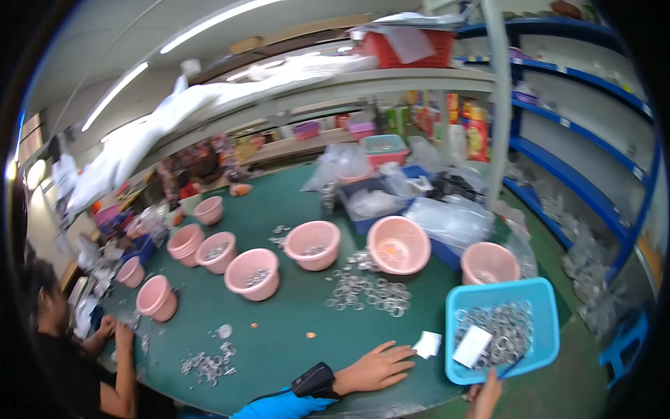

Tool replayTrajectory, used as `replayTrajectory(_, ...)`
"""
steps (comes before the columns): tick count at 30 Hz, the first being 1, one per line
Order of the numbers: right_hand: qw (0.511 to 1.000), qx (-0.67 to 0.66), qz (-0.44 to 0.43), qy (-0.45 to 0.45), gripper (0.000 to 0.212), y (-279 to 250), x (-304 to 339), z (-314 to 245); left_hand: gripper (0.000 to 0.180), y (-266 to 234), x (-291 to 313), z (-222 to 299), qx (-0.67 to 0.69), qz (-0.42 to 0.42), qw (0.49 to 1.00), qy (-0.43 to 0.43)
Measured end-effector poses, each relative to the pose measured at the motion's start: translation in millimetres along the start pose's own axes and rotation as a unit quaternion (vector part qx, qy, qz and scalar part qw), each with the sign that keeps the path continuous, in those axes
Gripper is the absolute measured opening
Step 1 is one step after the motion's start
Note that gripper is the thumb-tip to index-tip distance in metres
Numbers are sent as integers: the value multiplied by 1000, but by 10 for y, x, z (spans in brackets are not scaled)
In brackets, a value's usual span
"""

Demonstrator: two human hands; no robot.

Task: Sorting and assembling small metal components at a workstation.

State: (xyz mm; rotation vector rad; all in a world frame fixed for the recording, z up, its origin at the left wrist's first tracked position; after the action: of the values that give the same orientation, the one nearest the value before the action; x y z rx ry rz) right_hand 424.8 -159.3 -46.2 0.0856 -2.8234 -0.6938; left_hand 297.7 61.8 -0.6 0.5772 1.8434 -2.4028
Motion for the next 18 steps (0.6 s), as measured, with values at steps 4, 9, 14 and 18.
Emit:
replayTrajectory(4, 998, 2, 28, 59, 25, 101, 298, -431, 27, -659, 521, -442, -76, 175, 958, -215)
replayTrajectory(9, 991, 35, -13, 125, 36, 32, 437, -483, 27, -1347, 1350, -1098, -333, 271, 792, -433)
replayTrajectory(14, 954, 161, -192, 165, 42, 184, 751, -470, 17, -1266, 1751, -1634, -406, 179, 786, -430)
replayTrajectory(18, 947, 178, -199, 179, 37, 265, 919, -448, 1, -1175, 1755, -1534, -356, 193, 823, -398)
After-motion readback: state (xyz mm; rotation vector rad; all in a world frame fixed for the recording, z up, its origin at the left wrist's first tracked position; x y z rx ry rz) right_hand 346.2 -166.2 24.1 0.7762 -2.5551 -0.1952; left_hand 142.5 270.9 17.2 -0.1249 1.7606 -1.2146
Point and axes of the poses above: each hand's wrist, its own x-axis away from the middle knuckle, its own y-axis out of the palm, z = x × y, the point moved 1 cm from there along -x, towards the middle knuckle, and after that the axes turned 10 degrees about -x, right-handed, at the moved point
